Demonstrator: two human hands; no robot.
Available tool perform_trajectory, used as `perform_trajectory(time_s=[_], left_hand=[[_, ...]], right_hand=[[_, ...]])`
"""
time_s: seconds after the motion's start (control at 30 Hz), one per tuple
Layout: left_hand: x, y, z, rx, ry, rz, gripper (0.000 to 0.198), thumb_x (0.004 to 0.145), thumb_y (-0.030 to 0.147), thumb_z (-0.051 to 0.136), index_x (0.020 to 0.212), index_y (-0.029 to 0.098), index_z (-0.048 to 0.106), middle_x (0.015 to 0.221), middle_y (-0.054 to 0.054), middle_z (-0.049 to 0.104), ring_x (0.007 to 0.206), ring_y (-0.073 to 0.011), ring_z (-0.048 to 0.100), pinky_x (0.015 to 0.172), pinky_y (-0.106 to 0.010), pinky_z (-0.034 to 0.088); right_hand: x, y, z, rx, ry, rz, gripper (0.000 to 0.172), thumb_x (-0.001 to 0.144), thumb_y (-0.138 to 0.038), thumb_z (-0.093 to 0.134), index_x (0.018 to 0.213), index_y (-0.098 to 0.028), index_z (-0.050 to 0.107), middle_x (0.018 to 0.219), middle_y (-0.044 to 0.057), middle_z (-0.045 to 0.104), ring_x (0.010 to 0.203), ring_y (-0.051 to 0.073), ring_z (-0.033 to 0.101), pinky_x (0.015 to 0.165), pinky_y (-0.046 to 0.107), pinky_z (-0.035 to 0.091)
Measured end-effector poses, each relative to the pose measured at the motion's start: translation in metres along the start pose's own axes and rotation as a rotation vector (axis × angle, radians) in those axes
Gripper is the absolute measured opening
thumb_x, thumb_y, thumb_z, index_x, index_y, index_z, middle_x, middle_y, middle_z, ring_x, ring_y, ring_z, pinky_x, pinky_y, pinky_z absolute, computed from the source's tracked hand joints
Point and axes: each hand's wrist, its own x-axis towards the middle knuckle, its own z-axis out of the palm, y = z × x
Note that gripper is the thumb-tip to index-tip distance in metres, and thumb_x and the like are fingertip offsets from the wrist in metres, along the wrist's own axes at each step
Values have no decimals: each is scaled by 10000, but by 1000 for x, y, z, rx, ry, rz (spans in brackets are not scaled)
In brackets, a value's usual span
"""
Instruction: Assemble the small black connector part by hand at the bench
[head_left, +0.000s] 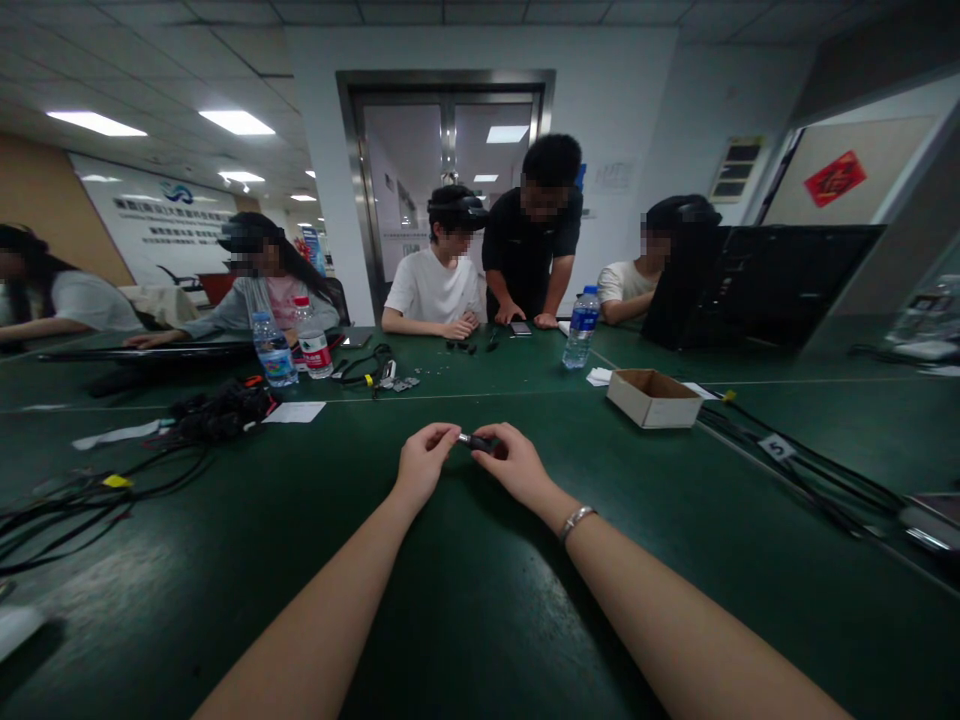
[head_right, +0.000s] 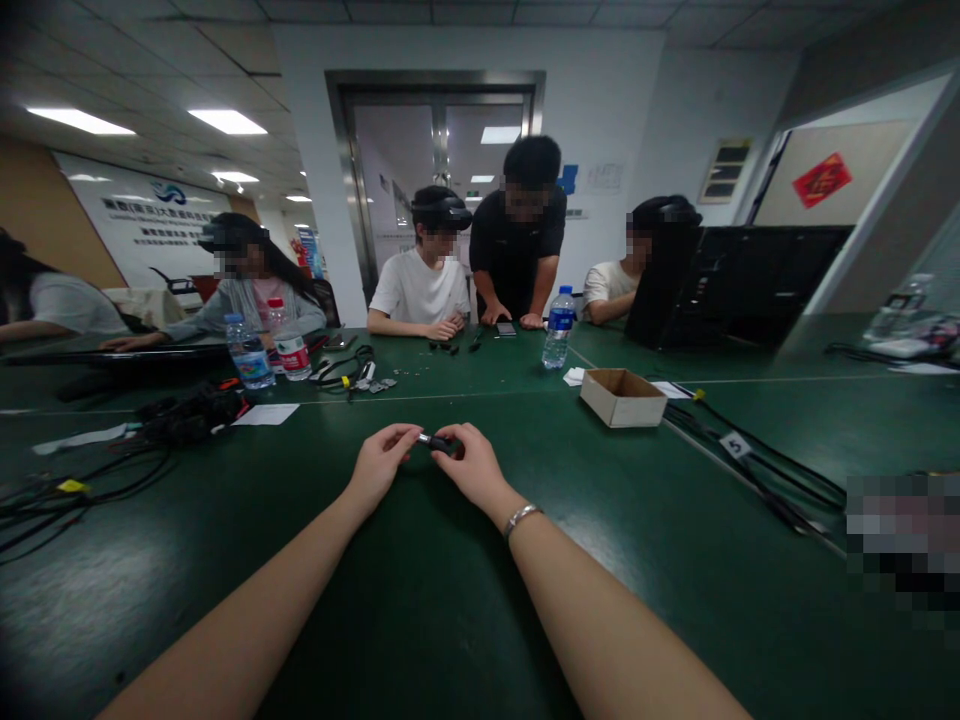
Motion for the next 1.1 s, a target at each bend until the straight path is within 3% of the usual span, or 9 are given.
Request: perform_trajectory(time_s=[0.3,0.7,1.1], left_hand=[[-4,9,1,-14,-14,-14,343,735,449,625,920,167,688,876,-60,675,793,-182,594,646,-257,446],[-1,2,2,-74,-1,-3,395,709,421,672,1013,171,640,905,-65,679,823,-184,621,705,-285,483],[-3,7,1,-57,-43,-5,277,738,360,658,940,171,653,959,-69,678,878,-195,622,790,-328,490]], right_hand=[[0,1,0,11,-11,0,214,740,-164,662,952,-186,644,906,13,563,716,120,527,666,255,445],[0,3,1,-4,-5,-6,204,735,-156,666,936,-179,643,895,13,569,705,114,527,655,248,446],[0,2,0,15,-3,14,205,734,-149,672,935,-181,649,905,16,577,718,119,537,658,248,449]])
